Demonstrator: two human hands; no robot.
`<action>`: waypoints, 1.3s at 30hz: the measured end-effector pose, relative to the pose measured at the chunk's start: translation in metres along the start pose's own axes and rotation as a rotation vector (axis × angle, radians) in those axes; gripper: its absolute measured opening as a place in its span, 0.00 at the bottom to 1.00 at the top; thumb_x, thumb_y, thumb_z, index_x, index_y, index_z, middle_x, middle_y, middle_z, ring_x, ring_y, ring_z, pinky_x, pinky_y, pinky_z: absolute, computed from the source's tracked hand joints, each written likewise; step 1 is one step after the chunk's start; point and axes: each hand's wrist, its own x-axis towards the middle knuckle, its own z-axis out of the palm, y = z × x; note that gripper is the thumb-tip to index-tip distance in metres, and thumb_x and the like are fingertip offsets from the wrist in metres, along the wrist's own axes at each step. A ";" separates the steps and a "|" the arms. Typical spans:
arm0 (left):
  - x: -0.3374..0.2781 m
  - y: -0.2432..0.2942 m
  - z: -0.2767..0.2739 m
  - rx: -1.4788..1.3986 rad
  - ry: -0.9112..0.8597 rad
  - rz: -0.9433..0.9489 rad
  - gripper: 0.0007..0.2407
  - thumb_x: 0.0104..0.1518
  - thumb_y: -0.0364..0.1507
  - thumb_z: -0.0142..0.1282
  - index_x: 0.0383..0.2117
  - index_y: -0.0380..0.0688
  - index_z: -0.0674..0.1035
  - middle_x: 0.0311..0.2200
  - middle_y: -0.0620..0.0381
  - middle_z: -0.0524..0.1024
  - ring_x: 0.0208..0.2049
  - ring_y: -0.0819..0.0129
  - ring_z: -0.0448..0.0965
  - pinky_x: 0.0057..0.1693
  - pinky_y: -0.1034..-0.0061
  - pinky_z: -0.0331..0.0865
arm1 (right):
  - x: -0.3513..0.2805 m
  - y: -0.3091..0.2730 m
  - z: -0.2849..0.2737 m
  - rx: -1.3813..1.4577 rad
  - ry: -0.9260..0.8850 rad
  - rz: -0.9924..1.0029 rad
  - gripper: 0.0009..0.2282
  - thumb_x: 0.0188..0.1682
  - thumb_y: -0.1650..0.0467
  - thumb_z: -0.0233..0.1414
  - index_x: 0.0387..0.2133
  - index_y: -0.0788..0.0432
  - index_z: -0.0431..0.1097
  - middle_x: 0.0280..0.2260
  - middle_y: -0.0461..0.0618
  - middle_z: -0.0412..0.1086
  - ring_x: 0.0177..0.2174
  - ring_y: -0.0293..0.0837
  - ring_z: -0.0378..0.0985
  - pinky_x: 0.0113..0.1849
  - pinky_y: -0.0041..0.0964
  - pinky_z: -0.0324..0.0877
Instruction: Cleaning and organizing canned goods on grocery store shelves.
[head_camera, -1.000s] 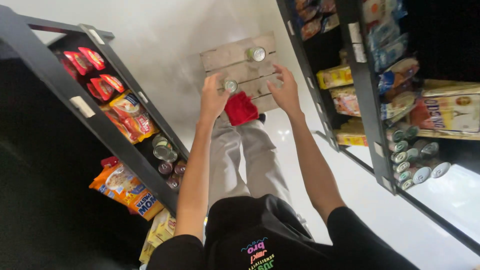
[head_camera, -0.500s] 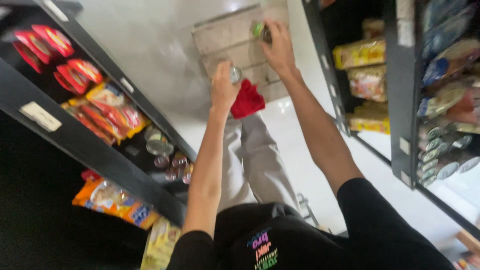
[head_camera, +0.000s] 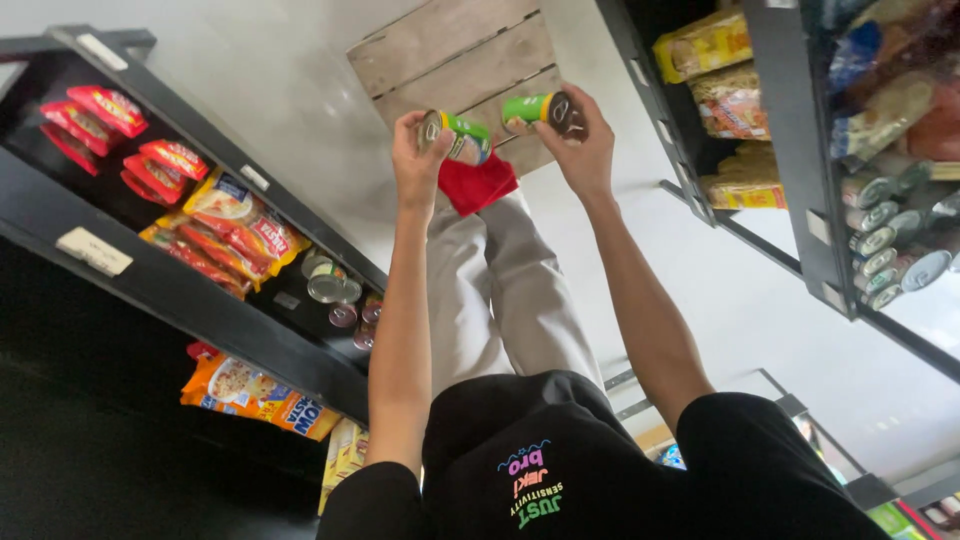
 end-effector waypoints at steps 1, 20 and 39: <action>-0.001 0.000 0.004 0.000 -0.020 0.003 0.19 0.57 0.29 0.66 0.51 0.42 0.68 0.46 0.53 0.73 0.47 0.67 0.74 0.56 0.74 0.68 | -0.004 -0.004 -0.005 -0.002 0.020 -0.003 0.27 0.46 0.76 0.65 0.58 0.55 0.63 0.47 0.55 0.74 0.41 0.44 0.80 0.40 0.34 0.77; -0.117 0.014 0.127 0.555 -0.516 -0.262 0.25 0.52 0.40 0.73 0.51 0.48 0.73 0.41 0.55 0.75 0.43 0.67 0.76 0.55 0.65 0.68 | -0.136 -0.031 -0.130 0.445 0.389 0.154 0.26 0.43 0.73 0.69 0.57 0.55 0.71 0.47 0.53 0.75 0.42 0.47 0.81 0.44 0.37 0.77; -0.297 0.040 0.364 0.542 -0.888 -0.002 0.29 0.50 0.31 0.75 0.57 0.40 0.70 0.42 0.50 0.79 0.45 0.67 0.79 0.57 0.62 0.68 | -0.333 -0.037 -0.315 0.788 0.786 0.159 0.17 0.49 0.65 0.64 0.51 0.54 0.74 0.44 0.60 0.75 0.41 0.52 0.80 0.42 0.49 0.78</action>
